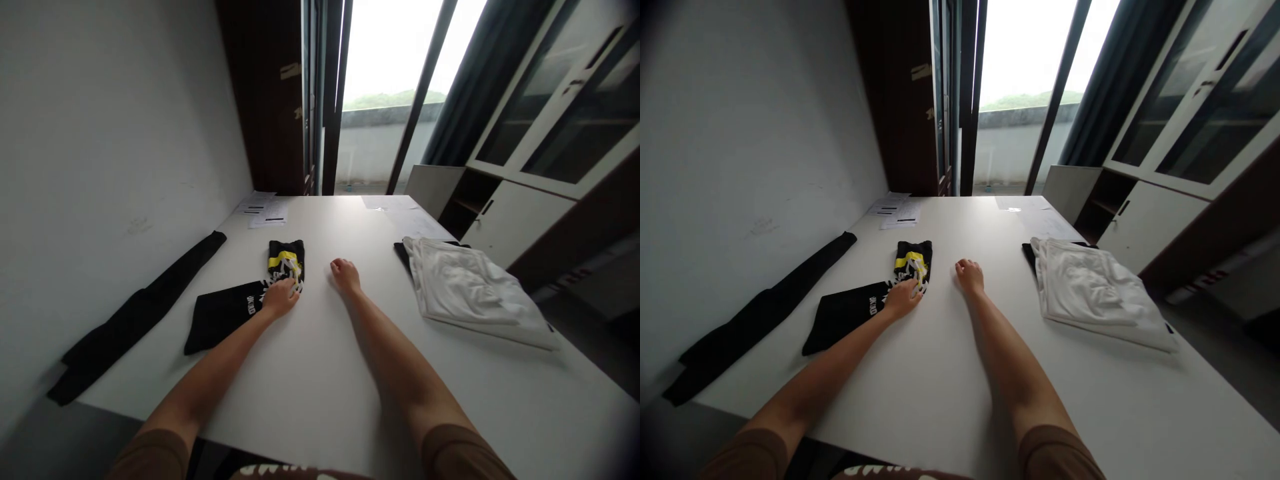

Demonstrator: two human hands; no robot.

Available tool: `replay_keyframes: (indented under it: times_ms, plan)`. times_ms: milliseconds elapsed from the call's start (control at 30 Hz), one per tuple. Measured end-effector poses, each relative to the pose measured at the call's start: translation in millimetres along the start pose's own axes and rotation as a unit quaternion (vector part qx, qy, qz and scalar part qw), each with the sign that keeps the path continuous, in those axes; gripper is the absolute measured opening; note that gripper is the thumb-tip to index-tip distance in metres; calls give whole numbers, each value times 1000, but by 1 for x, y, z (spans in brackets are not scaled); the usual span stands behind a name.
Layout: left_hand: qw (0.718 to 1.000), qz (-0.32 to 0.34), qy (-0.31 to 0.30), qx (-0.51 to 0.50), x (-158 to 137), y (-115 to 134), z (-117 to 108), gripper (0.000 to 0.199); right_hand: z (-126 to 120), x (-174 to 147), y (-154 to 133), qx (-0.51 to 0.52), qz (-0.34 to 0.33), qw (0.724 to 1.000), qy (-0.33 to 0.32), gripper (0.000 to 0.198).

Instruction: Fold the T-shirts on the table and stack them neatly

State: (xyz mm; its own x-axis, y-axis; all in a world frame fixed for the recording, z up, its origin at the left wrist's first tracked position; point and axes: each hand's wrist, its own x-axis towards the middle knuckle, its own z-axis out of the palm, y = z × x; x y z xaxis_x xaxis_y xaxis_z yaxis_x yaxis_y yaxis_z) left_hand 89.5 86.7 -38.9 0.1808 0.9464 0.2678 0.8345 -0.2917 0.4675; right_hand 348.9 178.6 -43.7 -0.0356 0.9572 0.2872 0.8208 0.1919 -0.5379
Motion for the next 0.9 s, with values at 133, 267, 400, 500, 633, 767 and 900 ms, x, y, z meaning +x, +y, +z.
replay_keyframes:
  times_ms: [133,267,400,500,633,767,900]
  plan:
    - [997,56,-43,-44,-14,13,-6,20,7,-2,1,98,-44,994,-29,25]
    - [993,60,-42,-92,-23,21,-14,30,6,-12,-8,119,-119,986,13,35]
    - [998,26,51,0,-19,8,-23,32,5,-24,-34,84,-230,969,31,39]
    - [994,-32,60,85,-14,-10,-28,29,7,-31,-51,43,-287,956,-43,36]
    - [987,-66,18,144,-14,-24,-35,28,9,-35,-60,-28,-247,963,-102,33]
    - [978,-86,-1,190,-14,-28,-46,33,6,-35,-58,-65,-204,972,-94,32]
    - [973,-133,-104,155,-11,-30,-65,28,3,-33,-51,-91,-171,979,-67,32]
